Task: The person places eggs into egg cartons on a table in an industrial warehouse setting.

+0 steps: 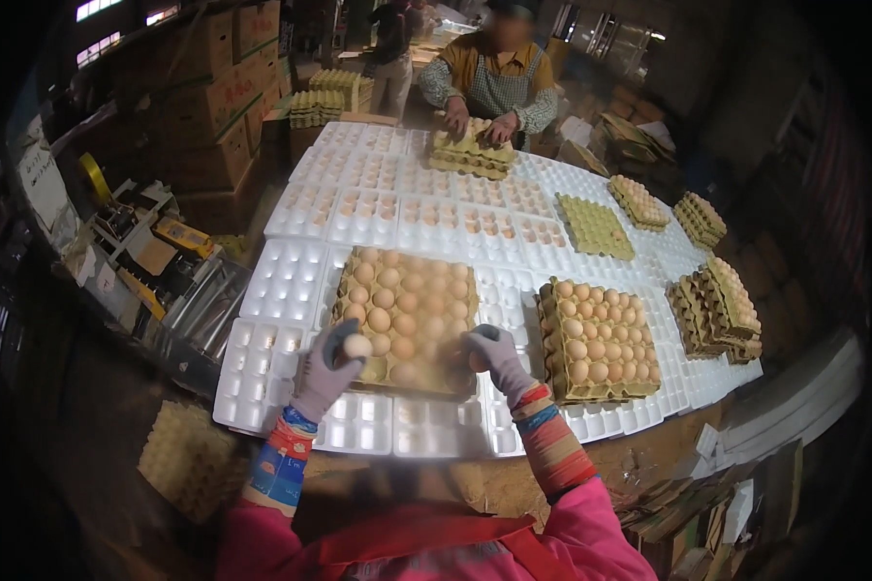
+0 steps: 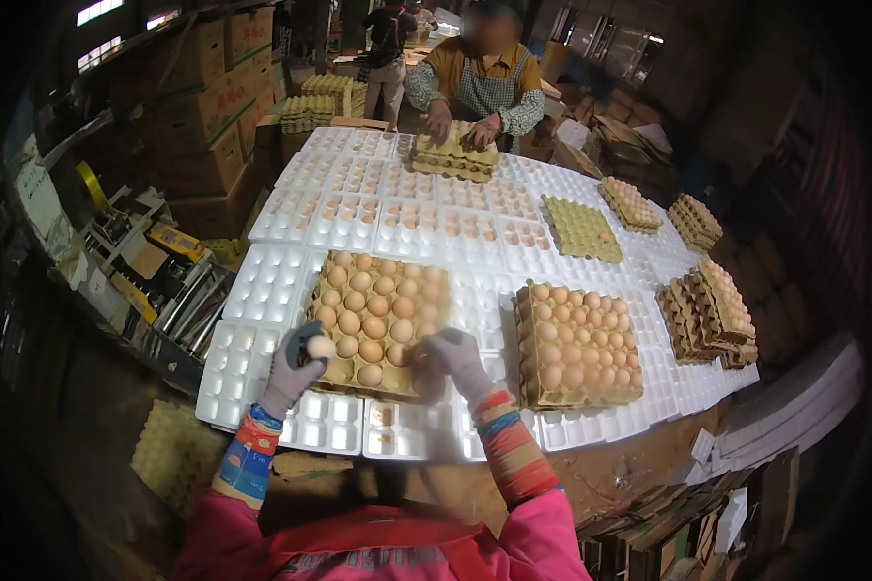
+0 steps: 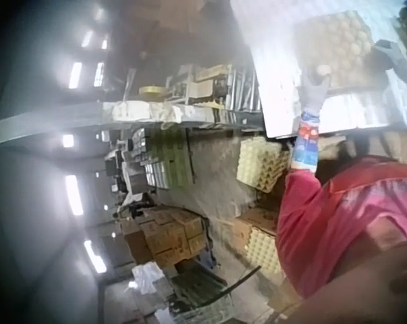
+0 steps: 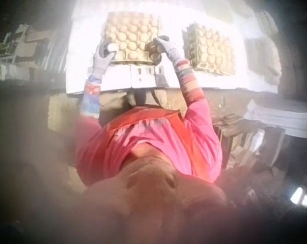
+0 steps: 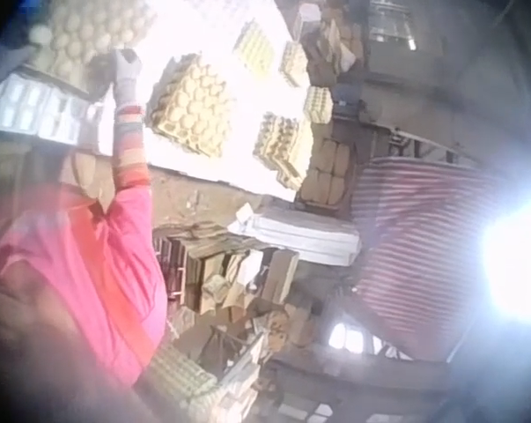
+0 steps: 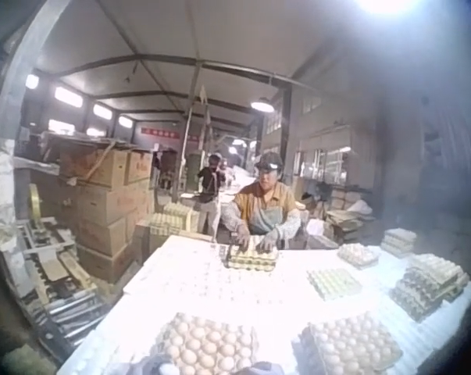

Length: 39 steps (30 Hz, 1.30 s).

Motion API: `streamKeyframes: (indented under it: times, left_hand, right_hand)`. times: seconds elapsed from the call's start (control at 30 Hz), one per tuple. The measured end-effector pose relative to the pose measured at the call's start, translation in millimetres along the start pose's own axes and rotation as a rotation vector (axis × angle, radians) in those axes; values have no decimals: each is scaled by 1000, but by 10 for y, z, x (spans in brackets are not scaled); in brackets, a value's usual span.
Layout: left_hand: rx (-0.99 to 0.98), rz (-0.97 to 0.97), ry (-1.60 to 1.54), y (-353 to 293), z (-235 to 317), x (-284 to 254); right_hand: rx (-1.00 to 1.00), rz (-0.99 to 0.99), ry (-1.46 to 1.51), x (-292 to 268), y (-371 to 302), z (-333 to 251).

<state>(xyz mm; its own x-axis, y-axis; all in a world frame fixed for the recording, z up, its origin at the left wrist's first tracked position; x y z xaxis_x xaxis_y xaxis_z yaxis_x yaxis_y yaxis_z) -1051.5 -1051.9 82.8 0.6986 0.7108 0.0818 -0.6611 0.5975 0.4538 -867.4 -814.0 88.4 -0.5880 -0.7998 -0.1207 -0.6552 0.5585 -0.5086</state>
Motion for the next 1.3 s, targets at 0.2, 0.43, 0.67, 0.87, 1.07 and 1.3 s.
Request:
streamKeyframes:
  times: [0.2, 0.43, 0.67, 0.87, 1.07, 1.3]
  left_hand:
    - [-389, 189, -189, -37, -70, -423]
    - [-58, -678, 1208, -111, 119, -33]
    - [-500, 147, -48, -71, 88, -512]
    - [121, -621, 1261, 541, 261, -68]
    - [362, -708, 1304, 516, -555, -342]
    - [-97, -26, 553, 148, -349, -1730]
  right_hand:
    - [-474, 189, -1526, 734, -7, -242]
    - [-361, 90, -701, 212, 76, -383]
    - [-557, -216, -376, 224, -134, -208]
    - [-564, 546, -1417, 964, -199, -27]
    - [-432, 312, -1376, 1263, -366, -274]
    - [-560, 549, -740, 1720, -839, -493]
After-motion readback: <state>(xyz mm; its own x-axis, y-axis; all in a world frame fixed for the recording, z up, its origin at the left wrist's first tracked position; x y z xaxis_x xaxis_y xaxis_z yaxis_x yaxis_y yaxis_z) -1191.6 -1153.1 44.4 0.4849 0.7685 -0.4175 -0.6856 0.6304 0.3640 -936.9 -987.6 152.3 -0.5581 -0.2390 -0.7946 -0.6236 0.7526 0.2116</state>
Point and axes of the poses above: each hand's wrist, its own y-axis towards the middle knuckle, its own x-axis out of the palm, z = x × y, the point moved 5 cm from there along y, towards the middle knuckle, and after that the axes turned 13 degrees about x, right-handed, at the moved point
